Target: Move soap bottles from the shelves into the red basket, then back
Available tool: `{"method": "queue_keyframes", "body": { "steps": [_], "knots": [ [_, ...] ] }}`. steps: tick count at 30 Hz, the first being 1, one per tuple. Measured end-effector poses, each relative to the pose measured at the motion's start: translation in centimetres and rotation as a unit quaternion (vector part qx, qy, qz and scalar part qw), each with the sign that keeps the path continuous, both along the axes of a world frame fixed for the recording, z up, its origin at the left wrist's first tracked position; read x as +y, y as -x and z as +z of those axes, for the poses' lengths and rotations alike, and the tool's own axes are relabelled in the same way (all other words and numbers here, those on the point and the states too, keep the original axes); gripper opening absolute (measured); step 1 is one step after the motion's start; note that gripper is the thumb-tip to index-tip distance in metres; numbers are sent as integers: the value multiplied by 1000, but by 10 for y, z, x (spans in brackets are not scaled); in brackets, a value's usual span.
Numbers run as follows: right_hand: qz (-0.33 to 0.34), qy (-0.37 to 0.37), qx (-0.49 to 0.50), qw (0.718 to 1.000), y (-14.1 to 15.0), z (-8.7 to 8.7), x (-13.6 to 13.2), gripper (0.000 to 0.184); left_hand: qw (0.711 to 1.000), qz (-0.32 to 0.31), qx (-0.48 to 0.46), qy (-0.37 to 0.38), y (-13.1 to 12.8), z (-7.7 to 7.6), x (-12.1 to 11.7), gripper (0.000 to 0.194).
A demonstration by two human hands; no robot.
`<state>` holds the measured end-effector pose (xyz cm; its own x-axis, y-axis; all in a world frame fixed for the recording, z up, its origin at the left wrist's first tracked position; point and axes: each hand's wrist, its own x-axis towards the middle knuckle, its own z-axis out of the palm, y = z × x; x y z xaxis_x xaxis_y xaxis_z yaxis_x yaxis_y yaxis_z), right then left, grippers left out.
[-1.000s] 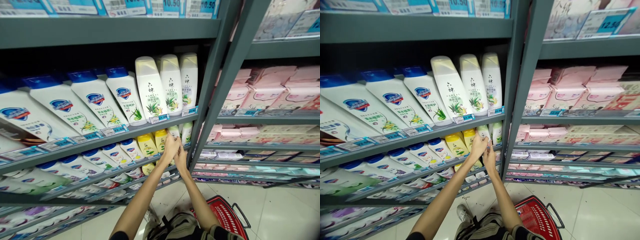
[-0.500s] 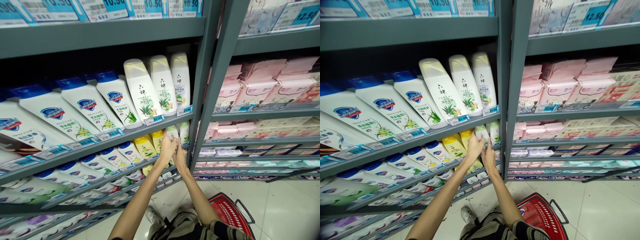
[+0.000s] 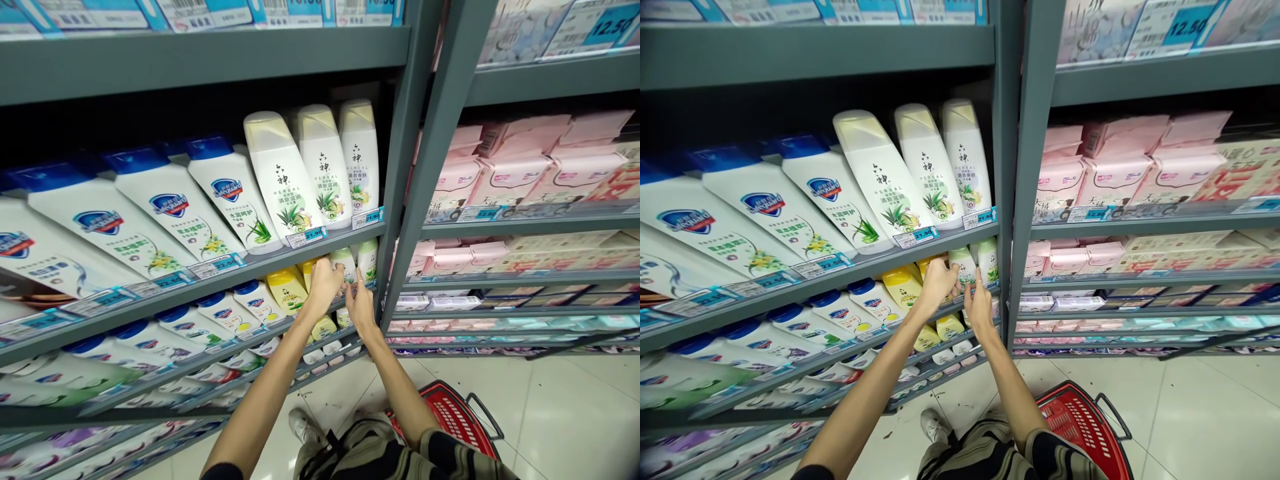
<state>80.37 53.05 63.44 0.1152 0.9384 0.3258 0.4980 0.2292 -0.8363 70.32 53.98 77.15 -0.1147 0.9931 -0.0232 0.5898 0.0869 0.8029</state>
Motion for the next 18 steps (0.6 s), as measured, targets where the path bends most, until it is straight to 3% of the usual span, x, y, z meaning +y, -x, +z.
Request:
{"method": "queue_keyframes", "body": {
  "steps": [4, 9, 14, 18],
  "knots": [
    [17, -50, 62, 997, -8, 42, 12, 60, 999, -26, -44, -3, 8, -4, 0, 35],
    [67, -20, -31, 997, -10, 94, 45, 57, 994, -32, -99, 23, 12, -11, 0, 48],
    [58, -17, -140, 988, -5, 108, 64, 49, 991, -33, -122, 36, 13, -15, 4, 53],
    [83, -24, -165, 982, -9, 112, 69, 49, 991, -35, -120, 36, 15, -15, 4, 53]
  ]
}}
